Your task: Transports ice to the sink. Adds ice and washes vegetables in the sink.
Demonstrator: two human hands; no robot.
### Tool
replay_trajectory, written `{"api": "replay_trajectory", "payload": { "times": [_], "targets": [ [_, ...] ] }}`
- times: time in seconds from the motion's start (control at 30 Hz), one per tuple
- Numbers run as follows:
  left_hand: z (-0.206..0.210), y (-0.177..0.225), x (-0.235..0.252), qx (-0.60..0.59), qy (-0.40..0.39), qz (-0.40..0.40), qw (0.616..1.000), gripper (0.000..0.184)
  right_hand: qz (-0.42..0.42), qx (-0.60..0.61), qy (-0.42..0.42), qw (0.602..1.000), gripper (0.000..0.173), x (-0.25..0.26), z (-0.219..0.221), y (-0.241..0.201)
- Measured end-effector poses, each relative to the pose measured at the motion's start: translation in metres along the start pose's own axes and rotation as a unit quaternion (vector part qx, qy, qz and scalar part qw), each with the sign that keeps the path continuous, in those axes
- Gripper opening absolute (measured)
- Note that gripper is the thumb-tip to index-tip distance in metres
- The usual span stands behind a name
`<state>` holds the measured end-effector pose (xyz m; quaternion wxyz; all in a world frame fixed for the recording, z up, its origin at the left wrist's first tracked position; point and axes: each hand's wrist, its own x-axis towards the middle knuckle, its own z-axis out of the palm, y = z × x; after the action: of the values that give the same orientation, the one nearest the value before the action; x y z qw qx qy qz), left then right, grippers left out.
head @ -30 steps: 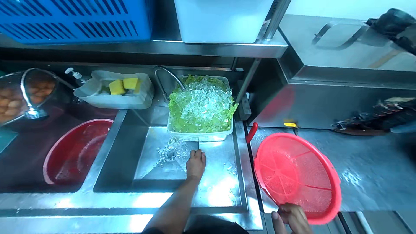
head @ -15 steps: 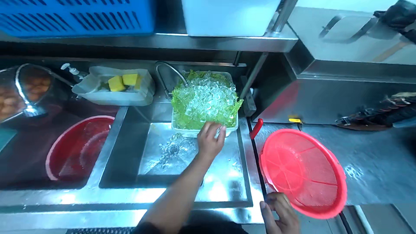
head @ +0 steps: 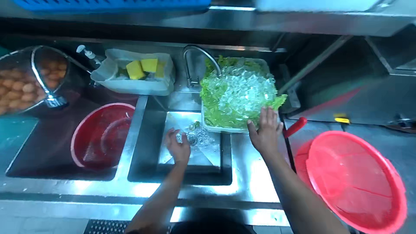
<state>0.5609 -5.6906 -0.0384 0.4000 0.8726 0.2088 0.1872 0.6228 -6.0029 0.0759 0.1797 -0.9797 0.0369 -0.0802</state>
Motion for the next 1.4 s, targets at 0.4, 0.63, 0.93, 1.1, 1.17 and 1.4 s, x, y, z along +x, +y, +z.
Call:
{"api": "replay_trajectory", "payload": {
  "times": [0.4,0.63,0.93,1.1,1.17,1.4],
  "targets": [
    [0.123,-0.192,0.051,0.233,-0.324,-0.141,0.906,0.078,0.143,-0.096,-0.018,0.985,0.089,-0.145,0.108,0.045],
    [0.186,-0.195,0.043,0.271,-0.313,-0.093,0.906,0.066,0.125,-0.148,-0.033,0.98,0.092,-0.145,0.114,0.047],
    [0.164,-0.232,-0.018,0.304,-0.343,0.003,0.889,0.038,0.13,-0.156,-0.021,0.979,0.091,-0.145,0.116,0.047],
    [0.162,-0.231,-0.029,0.298,-0.384,0.012,0.874,0.03,0.131,-0.158,-0.017,0.979,0.092,-0.146,0.117,0.048],
    [0.159,-0.224,-0.032,0.293,-0.44,0.019,0.849,0.032,0.131,-0.157,-0.015,0.979,0.093,-0.145,0.117,0.047],
    [0.17,-0.211,0.002,0.236,-0.433,0.137,0.859,0.042,0.141,-0.149,-0.017,0.979,0.092,-0.145,0.117,0.045]
  ]
}}
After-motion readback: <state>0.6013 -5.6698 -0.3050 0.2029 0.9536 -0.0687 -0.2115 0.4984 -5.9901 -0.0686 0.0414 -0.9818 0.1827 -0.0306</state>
